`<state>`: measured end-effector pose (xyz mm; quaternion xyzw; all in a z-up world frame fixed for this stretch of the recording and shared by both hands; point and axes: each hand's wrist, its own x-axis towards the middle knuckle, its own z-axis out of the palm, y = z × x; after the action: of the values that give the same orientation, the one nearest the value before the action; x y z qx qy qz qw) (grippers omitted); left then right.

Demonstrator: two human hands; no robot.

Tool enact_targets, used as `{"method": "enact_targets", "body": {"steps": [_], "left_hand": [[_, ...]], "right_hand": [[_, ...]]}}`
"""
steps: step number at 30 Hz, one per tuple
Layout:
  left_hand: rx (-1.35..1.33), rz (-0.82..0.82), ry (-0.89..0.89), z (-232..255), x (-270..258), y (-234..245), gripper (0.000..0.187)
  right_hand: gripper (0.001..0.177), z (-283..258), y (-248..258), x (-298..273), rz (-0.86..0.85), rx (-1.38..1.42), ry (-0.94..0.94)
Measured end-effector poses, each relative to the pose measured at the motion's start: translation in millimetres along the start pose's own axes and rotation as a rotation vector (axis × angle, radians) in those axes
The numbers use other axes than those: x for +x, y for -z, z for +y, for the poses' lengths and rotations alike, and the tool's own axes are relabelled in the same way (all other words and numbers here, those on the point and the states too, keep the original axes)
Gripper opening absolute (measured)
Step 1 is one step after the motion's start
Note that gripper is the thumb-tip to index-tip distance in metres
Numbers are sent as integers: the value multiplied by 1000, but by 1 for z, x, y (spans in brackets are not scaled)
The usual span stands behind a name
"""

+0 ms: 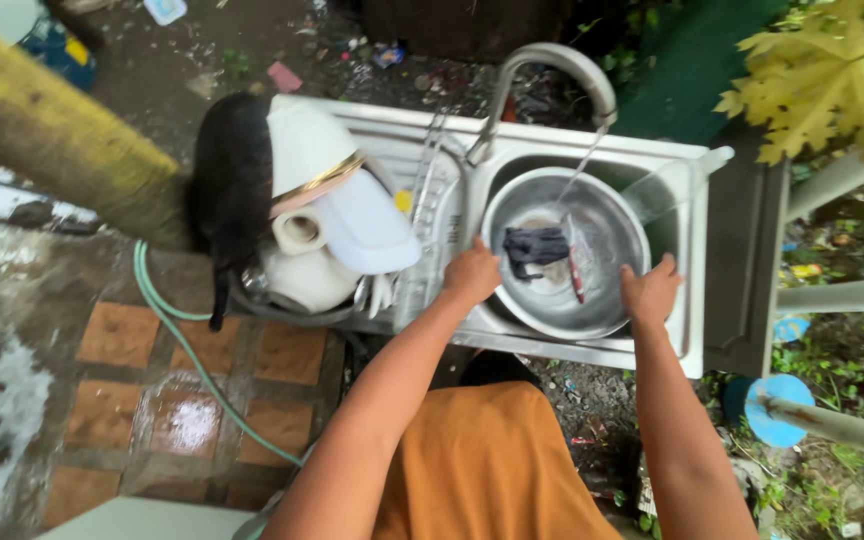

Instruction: The person rinses a cloth and a toothbrush in a metal bowl at an outdoor sink, carries the bowl to a motorcycle, pours green liquid soap into the bowl, and then uses the toothbrush to scrub the front brake and wheel components of the motorcycle.

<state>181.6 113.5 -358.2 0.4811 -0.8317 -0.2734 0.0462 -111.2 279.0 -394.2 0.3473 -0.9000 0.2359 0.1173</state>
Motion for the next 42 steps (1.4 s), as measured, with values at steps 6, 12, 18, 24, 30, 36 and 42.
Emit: {"method": "enact_targets", "body": {"steps": [6, 12, 18, 24, 30, 36, 42], "left_hand": [[-3, -63, 131, -8, 31, -20, 46], [14, -49, 203, 4, 37, -12, 54], [33, -132, 217, 6, 48, 2, 51], [64, -136, 163, 11, 53, 5, 47], [218, 12, 103, 7, 48, -20, 47], [327, -17, 115, 18, 29, -13, 68], [262, -196, 45, 30, 13, 30, 100]], "right_hand": [[42, 42, -21, 8, -293, 218, -236], [34, 17, -1, 4, -175, 307, -241], [35, 10, 3, 10, -200, 270, -245], [36, 15, 2, 3, -166, 295, -236], [61, -27, 52, 14, -181, 110, -120], [65, -83, 67, 54, -220, 62, 382], [75, -100, 10, 69, -513, 283, 474]]}}
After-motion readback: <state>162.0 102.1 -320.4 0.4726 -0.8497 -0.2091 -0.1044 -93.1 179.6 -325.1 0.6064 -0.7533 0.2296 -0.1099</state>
